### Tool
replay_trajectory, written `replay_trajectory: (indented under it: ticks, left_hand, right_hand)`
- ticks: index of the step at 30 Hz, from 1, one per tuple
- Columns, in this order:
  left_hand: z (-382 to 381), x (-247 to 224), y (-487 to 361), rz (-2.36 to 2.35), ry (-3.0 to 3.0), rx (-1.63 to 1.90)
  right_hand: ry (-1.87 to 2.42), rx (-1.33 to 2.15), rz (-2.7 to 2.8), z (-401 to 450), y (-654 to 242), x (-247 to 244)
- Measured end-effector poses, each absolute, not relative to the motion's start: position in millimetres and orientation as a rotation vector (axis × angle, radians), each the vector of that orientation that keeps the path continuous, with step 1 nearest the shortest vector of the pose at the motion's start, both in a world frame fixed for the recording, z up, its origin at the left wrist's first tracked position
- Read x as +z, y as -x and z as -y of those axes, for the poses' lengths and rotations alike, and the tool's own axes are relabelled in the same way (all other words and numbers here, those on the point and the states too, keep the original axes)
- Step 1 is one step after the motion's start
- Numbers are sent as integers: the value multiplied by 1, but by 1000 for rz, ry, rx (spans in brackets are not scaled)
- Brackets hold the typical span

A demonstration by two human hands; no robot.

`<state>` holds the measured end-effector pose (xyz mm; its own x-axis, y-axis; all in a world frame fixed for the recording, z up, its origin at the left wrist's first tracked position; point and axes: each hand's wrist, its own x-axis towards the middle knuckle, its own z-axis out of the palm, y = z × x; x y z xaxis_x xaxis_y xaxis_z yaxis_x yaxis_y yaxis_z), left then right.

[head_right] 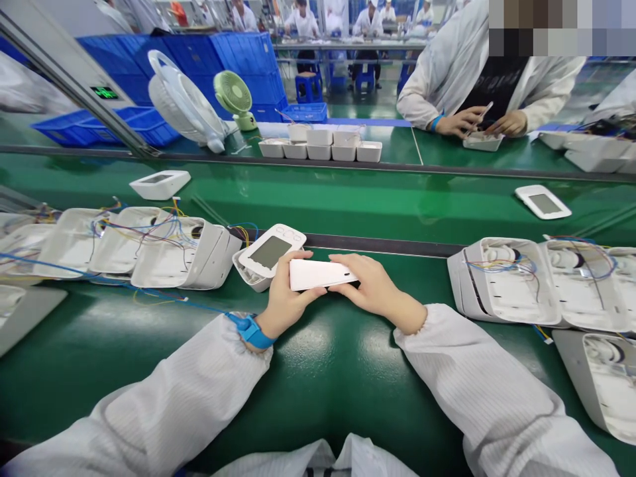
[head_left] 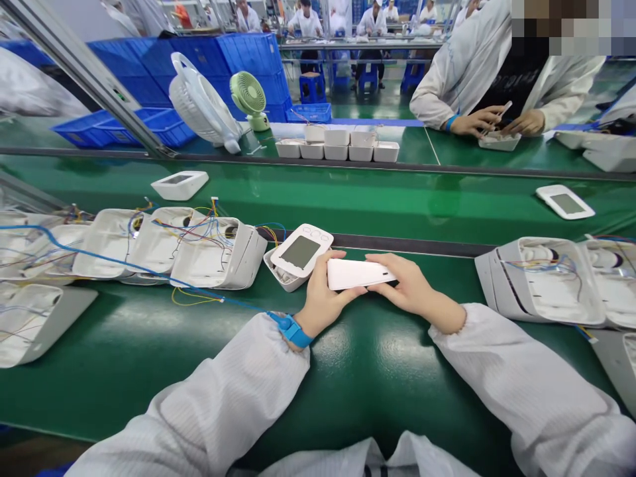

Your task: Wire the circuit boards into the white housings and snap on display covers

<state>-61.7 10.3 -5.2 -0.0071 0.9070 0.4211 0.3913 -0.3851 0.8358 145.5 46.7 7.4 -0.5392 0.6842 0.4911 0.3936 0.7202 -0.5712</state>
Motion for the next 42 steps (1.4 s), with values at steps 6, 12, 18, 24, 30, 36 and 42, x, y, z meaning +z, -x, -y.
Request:
replay_trajectory:
  ticks: [6,12,18,24,30,36,42]
  left_hand:
    - [-11,3,59,-1410,-1766,1390]
    - [-11,7,59,-1437,-1785,1374]
    - [-14,-7,63,-1392,-1900,1386]
    - [-16,4,80,-1271,-2572,1182]
    - [-33,27,103,-2260,-2388,496]
    - [-30,26,104,-2316,-2370,221]
    - [5,29,76,-1979,-2557,324]
  right_hand:
    - [871,413,2175,-42,-142,7]
    - [885,399,2133,-39,-139,8]
    - [881,292,2281,-53,-149,9]
    - [1359,361,1906,-85,-176,-7]
    - [1352,936,1103,-116,-182,-19]
    - [1373,809,1229,-103,-173,-20]
    - [1269,673,1594,-86,-161,-18]
